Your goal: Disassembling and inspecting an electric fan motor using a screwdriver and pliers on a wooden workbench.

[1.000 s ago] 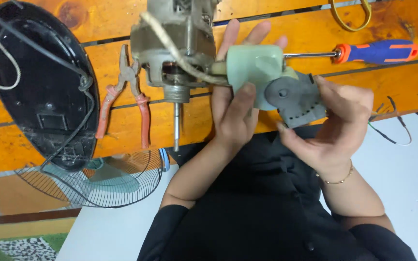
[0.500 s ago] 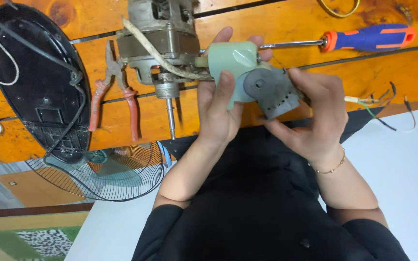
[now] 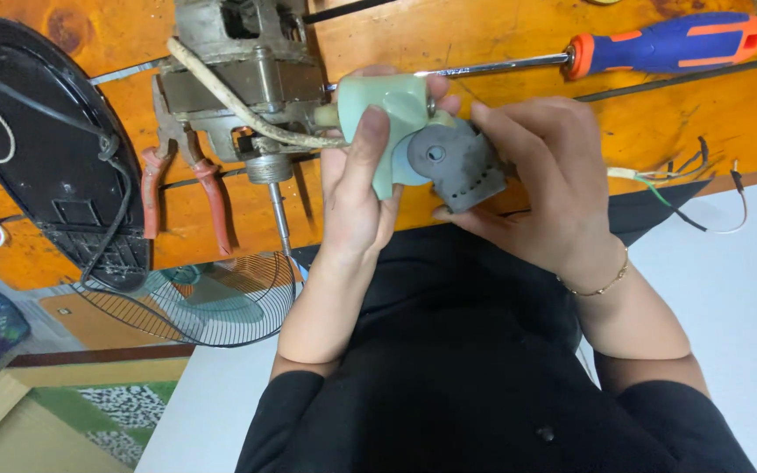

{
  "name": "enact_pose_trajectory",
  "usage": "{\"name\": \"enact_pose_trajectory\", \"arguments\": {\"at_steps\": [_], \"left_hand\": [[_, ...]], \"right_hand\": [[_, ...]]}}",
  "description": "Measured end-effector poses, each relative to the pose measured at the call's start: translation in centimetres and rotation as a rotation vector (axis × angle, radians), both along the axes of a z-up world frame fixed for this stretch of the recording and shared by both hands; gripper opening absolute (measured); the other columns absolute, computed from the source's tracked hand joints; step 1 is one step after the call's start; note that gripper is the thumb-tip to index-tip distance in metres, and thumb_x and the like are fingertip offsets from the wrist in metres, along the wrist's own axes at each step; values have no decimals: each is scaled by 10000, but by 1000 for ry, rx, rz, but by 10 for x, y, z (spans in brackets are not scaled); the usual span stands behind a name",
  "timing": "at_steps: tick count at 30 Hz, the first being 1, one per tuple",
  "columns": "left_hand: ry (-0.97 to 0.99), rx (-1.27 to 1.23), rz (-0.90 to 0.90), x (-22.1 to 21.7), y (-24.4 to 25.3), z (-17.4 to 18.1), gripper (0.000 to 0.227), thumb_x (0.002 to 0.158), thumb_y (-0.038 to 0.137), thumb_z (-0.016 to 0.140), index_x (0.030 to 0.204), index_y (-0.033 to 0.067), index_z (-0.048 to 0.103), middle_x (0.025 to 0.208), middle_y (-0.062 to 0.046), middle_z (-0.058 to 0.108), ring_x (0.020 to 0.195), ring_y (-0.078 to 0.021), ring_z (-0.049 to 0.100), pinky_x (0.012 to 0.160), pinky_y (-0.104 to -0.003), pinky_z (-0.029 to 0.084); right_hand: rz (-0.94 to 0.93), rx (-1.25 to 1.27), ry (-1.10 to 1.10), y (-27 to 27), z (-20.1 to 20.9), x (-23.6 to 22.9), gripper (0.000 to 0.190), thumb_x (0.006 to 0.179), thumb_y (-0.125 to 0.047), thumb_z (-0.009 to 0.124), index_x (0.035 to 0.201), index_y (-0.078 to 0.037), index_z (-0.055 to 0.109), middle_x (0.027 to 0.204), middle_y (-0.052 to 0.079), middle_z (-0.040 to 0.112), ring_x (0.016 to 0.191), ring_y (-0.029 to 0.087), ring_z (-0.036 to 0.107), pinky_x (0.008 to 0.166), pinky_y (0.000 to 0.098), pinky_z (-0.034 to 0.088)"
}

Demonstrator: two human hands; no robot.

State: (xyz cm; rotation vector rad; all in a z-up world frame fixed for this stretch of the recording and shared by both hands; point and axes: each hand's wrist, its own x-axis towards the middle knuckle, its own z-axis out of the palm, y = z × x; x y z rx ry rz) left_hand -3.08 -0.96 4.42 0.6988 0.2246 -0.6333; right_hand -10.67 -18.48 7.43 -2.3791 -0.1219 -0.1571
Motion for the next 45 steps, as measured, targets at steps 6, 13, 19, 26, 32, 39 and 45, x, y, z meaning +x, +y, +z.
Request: {"name": "enact_pose_trajectory", "arguments": {"at_steps": [6, 13, 19, 26, 32, 39, 45], "left_hand": [[-9, 31, 34, -5, -2, -1, 425, 1058, 315, 719, 1343, 61, 532, 1289, -250, 665, 1191, -377, 684, 1072, -458, 570], [-120, 94, 85, -7, -8, -3, 440, 1046, 310, 736, 1317, 42, 517, 1244, -248, 671, 1196, -372, 673, 1172, -514, 513], [-194, 164, 54, -4, -5, -6, 436, 1032, 332, 729, 1289, 55, 510, 1211, -248, 670, 1163, -373, 678, 1133, -510, 536], [-333, 225, -53, -3, 4, -23, 459, 1036, 418, 700, 1298, 103, 493, 1192, -228, 677, 1160, -347, 680, 1097, -501, 563], [-363, 265, -82, -3, 9, -23, 469, 1035, 391, 695, 1313, 92, 464, 1210, -271, 668, 1153, -386, 689, 1021, -504, 601], [-292, 279, -78, -11, 28, -16, 637, 943, 582, 753, 1260, 98, 487, 1091, -236, 698, 1073, -352, 723, 923, -429, 615], [-135, 366, 143, -26, 36, -9, 654, 998, 626, 577, 1213, 10, 619, 1018, -132, 703, 912, -198, 686, 792, -295, 506]], "right_hand": [[18, 90, -67, 1, -2, 8, 620, 996, -498, 674, 1304, 36, 614, 1265, 209, 598, 1154, 403, 549, 1029, 560, 441], [-10, 71, -141, 2, 3, 17, 587, 988, -528, 592, 1096, 43, 677, 1079, 167, 678, 1006, 359, 576, 1085, 560, 391], [35, 97, -55, 5, -2, 14, 609, 946, -520, 706, 1080, 63, 595, 1095, 193, 596, 1051, 379, 541, 1132, 614, 384], [59, 197, 187, -4, 13, 20, 265, 1052, -261, 688, 1082, -14, 597, 1055, 146, 547, 938, 323, 455, 845, 418, 352], [-105, 598, 280, 9, 9, 18, 57, 999, -12, 664, 1002, 29, 624, 982, 143, 548, 979, 279, 518, 998, 396, 475], [23, 442, 180, 22, 31, 24, 87, 1009, -94, 661, 1000, -13, 631, 1020, 134, 601, 993, 316, 512, 1021, 469, 487], [44, 450, 178, 38, 43, 16, 182, 959, -119, 710, 1025, 42, 659, 1133, 193, 574, 1033, 309, 611, 970, 361, 512]]}}
